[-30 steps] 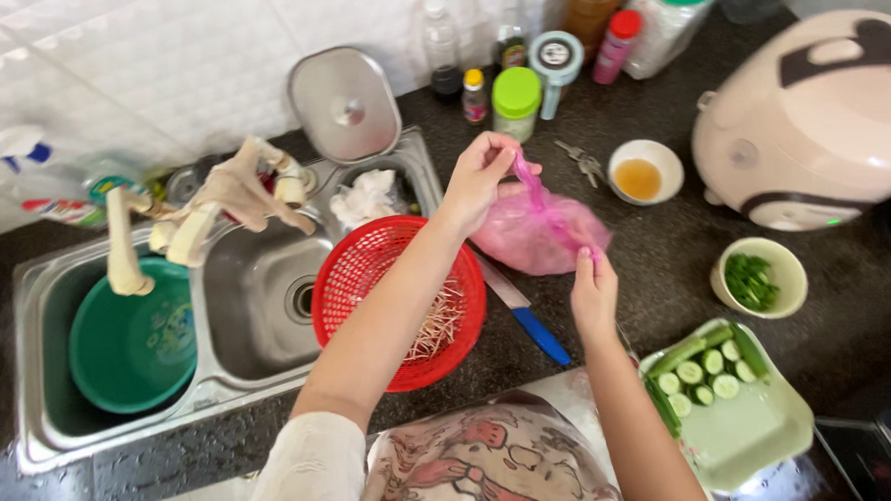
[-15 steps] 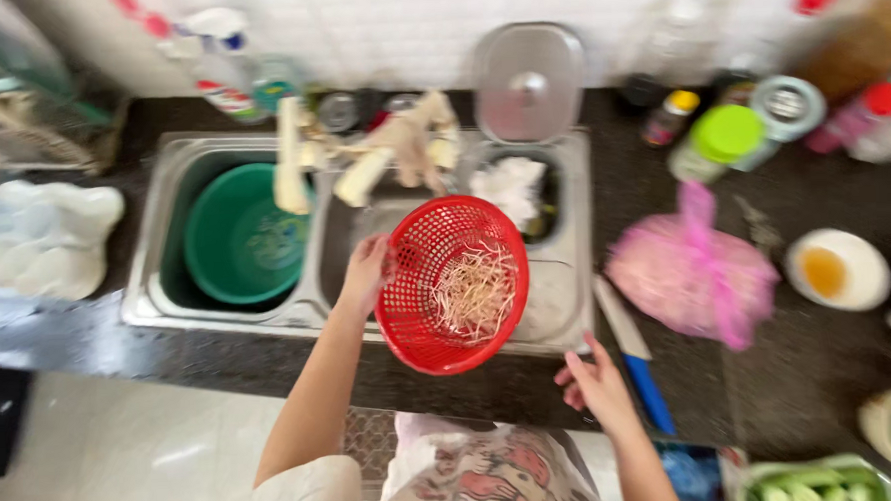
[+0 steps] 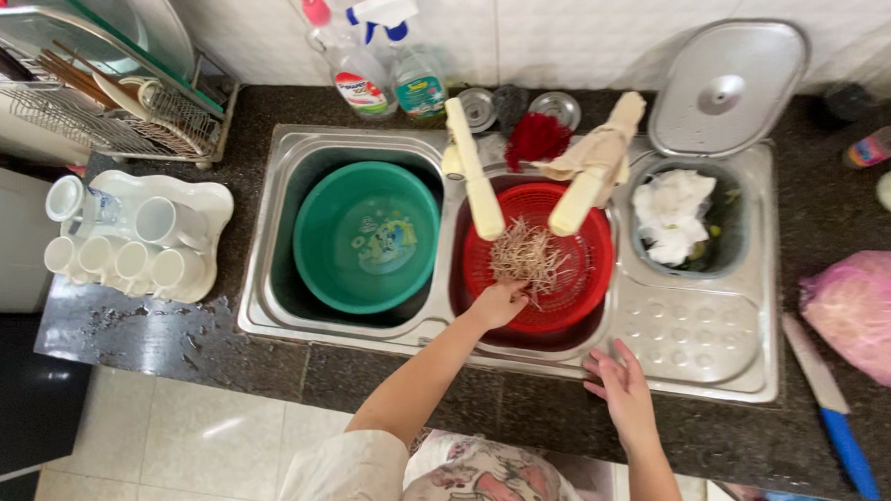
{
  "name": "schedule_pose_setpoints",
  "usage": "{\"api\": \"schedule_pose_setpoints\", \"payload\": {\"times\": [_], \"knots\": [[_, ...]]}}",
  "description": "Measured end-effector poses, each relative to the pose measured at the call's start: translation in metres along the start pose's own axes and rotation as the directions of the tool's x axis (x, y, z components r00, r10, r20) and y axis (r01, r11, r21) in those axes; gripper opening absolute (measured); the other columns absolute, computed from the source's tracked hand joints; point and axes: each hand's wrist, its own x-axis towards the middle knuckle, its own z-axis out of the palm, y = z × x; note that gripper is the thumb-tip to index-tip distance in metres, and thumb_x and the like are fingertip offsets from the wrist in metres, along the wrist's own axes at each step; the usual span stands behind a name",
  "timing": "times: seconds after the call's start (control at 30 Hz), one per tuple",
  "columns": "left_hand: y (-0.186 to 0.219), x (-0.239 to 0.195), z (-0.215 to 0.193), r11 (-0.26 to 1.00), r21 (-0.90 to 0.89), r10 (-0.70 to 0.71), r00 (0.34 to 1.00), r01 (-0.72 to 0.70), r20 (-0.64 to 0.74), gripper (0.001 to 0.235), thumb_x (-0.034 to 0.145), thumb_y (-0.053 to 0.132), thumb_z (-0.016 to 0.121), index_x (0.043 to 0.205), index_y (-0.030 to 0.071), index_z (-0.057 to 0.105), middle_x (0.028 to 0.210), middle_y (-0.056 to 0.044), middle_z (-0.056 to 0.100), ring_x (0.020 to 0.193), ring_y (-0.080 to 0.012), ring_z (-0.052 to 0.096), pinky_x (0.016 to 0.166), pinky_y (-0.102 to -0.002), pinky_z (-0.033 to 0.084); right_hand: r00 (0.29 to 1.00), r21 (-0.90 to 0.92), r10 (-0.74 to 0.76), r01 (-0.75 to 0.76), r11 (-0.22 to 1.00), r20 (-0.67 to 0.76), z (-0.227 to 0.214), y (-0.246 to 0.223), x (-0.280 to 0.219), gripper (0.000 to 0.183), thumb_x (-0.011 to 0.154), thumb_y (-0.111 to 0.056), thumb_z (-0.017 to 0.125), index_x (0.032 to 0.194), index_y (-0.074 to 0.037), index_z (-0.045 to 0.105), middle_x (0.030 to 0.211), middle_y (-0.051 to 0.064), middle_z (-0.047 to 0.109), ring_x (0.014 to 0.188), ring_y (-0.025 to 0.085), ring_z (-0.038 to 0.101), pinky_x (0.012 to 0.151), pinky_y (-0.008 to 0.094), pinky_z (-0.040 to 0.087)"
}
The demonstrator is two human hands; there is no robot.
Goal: The person stirs meat cooking in a wok on an induction cooktop using a wooden spatula. They then move to the sink, rinse a red colander, and wash bean sprouts under running water before placing them in the colander.
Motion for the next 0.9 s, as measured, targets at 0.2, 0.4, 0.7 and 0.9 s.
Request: {"api": "schedule_pose_setpoints", "payload": {"times": [0.2, 0.4, 0.7, 0.9], "knots": [[0.001, 0.006, -0.074, 0.981, -0.190, -0.155, 0.748, 0.039, -0.646, 0.058, 0.095, 0.018, 0.066, 0.147, 0.002, 0.045, 0.125, -0.024, 0.061, 0.103, -0.0388, 0.067, 0.093, -0.043, 0.055, 0.997, 0.114, 0.034, -0.026, 0.993, -0.063, 0.058, 0.014, 0.010, 0.069, 0.101, -0.020, 0.053, 0.159, 0.002, 0.021, 0.148, 0.021, 0.049, 0.127, 0.033, 0.061, 0.094, 0.043, 0.058], [0.013, 0.099, -0.160, 0.977, -0.008, 0.118, 0.569, -0.213, -0.814, 0.076, 0.099, 0.022, 0.071, 0.147, -0.014, 0.024, 0.140, -0.038, 0.041, 0.126, -0.0504, 0.047, 0.105, -0.050, 0.044, 0.975, 0.063, 0.189, -0.183, 0.981, -0.116, 0.086, -0.002, 0.047, 0.084, 0.097, -0.024, 0.058, 0.158, 0.003, 0.007, 0.137, 0.020, 0.058, 0.107, 0.030, 0.071, 0.068, 0.040, 0.061], [-0.006, 0.116, -0.159, -0.093, -0.995, -0.211, 0.977, -0.045, -0.024, 0.077, 0.100, 0.071, 0.029, 0.117, 0.003, 0.059, 0.085, -0.007, 0.067, 0.067, -0.0163, 0.060, 0.060, -0.031, 0.050, 0.944, -0.214, 0.219, -0.274, 0.938, -0.249, 0.101, 0.012, 0.077, 0.043, 0.097, -0.029, 0.071, 0.113, 0.009, 0.060, 0.067, 0.012, 0.056, 0.047, 0.019, 0.051, 0.039, 0.033, 0.036], [-0.005, 0.055, -0.092, 0.557, -0.797, -0.153, 0.972, 0.232, 0.176, 0.040, 0.111, 0.031, 0.050, 0.124, -0.003, 0.065, 0.093, -0.014, 0.059, 0.075, -0.0222, 0.052, 0.065, -0.035, 0.045, 0.930, -0.138, 0.144, -0.200, 0.970, -0.338, 0.100, 0.018, 0.085, 0.021, 0.096, -0.014, 0.057, 0.098, 0.007, 0.058, 0.063, 0.014, 0.064, 0.043, 0.023, 0.061, 0.038, 0.034, 0.043]]}}
